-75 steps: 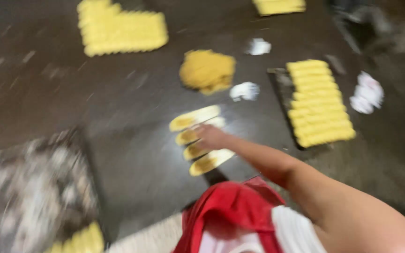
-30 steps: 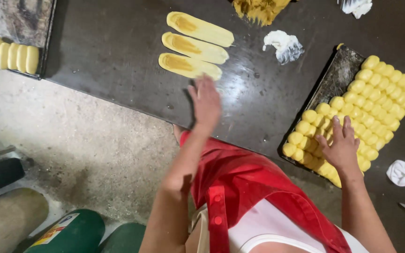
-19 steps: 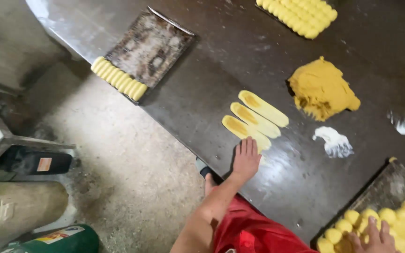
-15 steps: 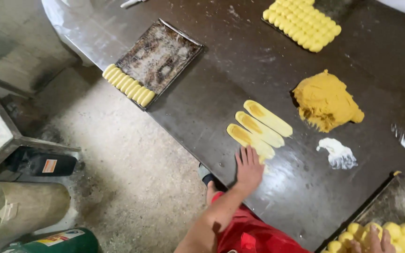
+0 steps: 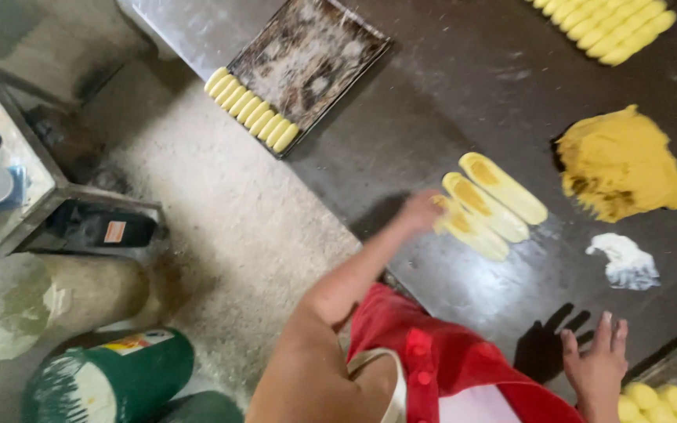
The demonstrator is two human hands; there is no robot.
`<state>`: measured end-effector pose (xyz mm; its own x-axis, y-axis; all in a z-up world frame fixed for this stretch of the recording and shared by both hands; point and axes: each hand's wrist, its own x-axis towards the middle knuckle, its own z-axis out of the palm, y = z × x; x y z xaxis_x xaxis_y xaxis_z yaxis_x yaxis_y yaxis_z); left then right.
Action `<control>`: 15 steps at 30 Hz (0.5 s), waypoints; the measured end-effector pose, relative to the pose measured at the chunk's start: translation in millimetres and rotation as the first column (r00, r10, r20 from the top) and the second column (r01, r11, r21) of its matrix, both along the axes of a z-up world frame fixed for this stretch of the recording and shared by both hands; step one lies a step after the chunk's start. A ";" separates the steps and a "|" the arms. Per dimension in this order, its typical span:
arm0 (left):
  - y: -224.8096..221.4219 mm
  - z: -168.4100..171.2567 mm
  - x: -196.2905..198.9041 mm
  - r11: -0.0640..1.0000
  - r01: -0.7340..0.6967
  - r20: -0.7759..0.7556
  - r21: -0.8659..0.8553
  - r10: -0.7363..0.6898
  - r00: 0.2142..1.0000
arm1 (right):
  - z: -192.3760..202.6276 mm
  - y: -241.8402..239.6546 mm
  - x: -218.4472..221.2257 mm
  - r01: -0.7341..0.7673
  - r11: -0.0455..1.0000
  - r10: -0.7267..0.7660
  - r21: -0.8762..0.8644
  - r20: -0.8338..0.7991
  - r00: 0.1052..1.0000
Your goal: The person flattens pieces of dough on a work table, spreads filling onto the flattened dough by hand, rolls the dough up, and arranges the rolled dough onto baking trays.
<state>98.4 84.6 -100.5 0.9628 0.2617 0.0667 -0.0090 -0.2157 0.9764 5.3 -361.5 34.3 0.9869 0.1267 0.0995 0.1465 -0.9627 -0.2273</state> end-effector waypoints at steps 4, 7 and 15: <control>222.4 32.9 24.5 0.796 -0.414 0.074 0.443 0.427 0.901 | 7.4 66.2 6.7 -0.033 0.998 0.037 0.053 -0.073 0.997; 331.6 44.4 35.2 0.676 -0.402 -0.101 0.617 0.575 0.812 | 18.4 114.6 9.3 -0.030 0.999 0.034 0.031 -0.130 0.991; 423.8 18.7 41.7 0.815 -0.057 -0.273 0.577 0.258 0.927 | 57.2 170.1 5.5 0.086 0.995 -0.072 0.052 -0.219 0.973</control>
